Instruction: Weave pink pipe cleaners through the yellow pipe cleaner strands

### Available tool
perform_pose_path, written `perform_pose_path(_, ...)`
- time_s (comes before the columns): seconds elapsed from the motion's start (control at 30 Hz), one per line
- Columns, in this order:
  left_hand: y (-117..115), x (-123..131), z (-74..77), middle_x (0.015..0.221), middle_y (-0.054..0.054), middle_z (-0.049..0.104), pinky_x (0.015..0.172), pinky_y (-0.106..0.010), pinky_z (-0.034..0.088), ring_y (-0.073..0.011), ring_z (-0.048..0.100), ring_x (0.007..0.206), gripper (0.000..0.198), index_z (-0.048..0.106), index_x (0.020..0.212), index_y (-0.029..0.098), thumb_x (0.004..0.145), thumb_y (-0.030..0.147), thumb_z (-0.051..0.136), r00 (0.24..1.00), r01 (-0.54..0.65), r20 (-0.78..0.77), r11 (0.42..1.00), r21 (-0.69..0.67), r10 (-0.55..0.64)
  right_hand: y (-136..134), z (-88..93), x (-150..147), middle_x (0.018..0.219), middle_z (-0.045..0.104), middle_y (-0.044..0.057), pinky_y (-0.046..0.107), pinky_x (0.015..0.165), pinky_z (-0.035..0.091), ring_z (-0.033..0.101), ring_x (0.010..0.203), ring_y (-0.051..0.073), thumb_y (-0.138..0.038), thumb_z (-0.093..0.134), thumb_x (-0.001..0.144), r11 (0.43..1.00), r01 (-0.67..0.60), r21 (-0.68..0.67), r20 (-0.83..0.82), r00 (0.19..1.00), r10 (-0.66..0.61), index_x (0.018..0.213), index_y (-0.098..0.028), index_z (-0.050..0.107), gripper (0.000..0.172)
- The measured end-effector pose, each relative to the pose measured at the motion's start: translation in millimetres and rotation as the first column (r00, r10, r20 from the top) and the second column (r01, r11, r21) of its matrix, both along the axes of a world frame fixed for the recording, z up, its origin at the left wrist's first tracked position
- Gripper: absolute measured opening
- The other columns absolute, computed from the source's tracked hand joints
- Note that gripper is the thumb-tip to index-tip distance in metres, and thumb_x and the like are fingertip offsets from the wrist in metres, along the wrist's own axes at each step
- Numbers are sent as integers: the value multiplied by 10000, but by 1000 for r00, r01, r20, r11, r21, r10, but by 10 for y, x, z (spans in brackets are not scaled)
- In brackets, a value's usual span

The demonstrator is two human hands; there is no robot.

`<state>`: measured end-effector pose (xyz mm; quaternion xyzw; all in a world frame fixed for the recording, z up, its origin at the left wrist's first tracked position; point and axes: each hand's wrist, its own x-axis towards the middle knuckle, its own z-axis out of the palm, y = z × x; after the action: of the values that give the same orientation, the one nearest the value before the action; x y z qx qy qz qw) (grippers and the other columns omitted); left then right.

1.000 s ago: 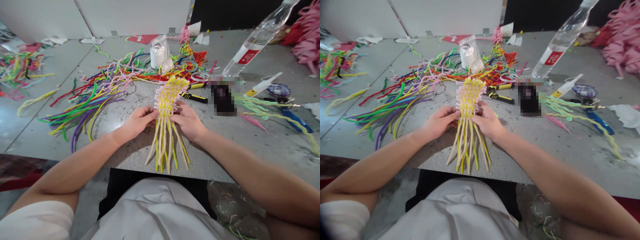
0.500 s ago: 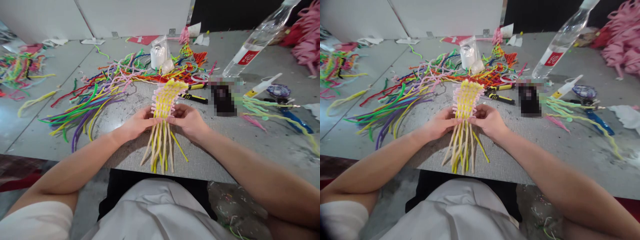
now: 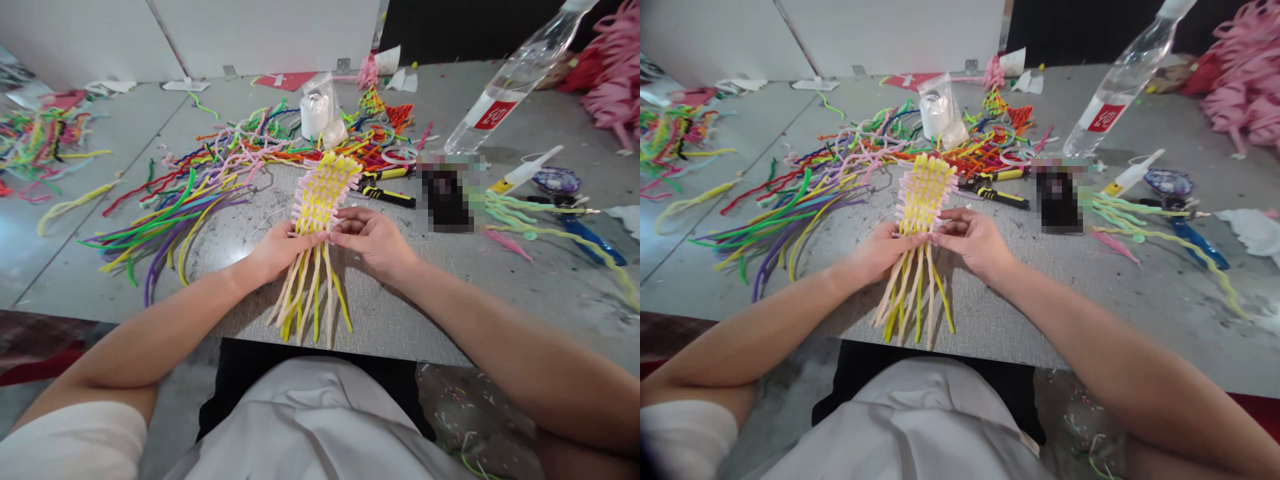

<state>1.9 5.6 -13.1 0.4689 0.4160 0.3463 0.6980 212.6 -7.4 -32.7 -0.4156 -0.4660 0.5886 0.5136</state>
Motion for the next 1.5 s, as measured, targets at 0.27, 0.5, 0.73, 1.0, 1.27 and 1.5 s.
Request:
perform_pose_path(0.27,-23,-19,37,833,-6,806,655,-247,558,-116,683,663,411,841,943,167,651,366,1051,994,34,-105,998,56,-28,-7,24,-45,818,760,-48,343,759,604,729,790,167,-318,1066,619,999,34,14,-123,992,-32,1073,-270,655,615)
perform_pose_path(0.5,-22,-41,47,783,-1,781,591,-233,532,-115,672,625,360,820,898,170,692,384,1024,990,33,-136,998,44,-27,-20,20,-77,821,730,-72,355,726,597,733,775,183,-378,1024,667,991,124,57,-46,992,-122,1077,-312,502,667)
perform_pose_path(0.73,-22,28,5,795,-23,793,646,-285,613,-162,736,658,346,798,912,174,691,358,990,997,-58,-48,996,-68,55,-93,75,9,718,622,-77,359,645,473,583,623,171,-350,823,863,844,247,477,458,750,-478,1060,-298,504,378)
perform_pose_path(1.0,-35,25,-62,727,22,712,619,-236,501,-120,655,649,199,752,847,176,724,307,838,992,98,-79,994,36,-95,-34,161,37,1058,779,114,498,944,551,694,1015,301,-270,621,1045,576,-356,736,654,593,-469,1033,-243,776,158)
perform_pose_path(1.27,-35,7,4,691,33,610,614,-254,408,-105,530,634,352,681,791,176,780,478,861,948,258,-235,951,169,-215,-31,182,91,1020,785,114,496,939,557,699,1015,318,-253,648,1029,697,-395,598,758,561,-333,943,-257,816,189)
perform_pose_path(1.5,-35,21,83,622,34,530,588,-283,328,-120,464,589,359,599,704,205,892,491,708,843,291,-523,925,246,-126,-24,134,99,1027,790,123,459,916,563,715,1005,299,-238,587,1062,682,-440,584,783,527,-330,899,-232,812,278)
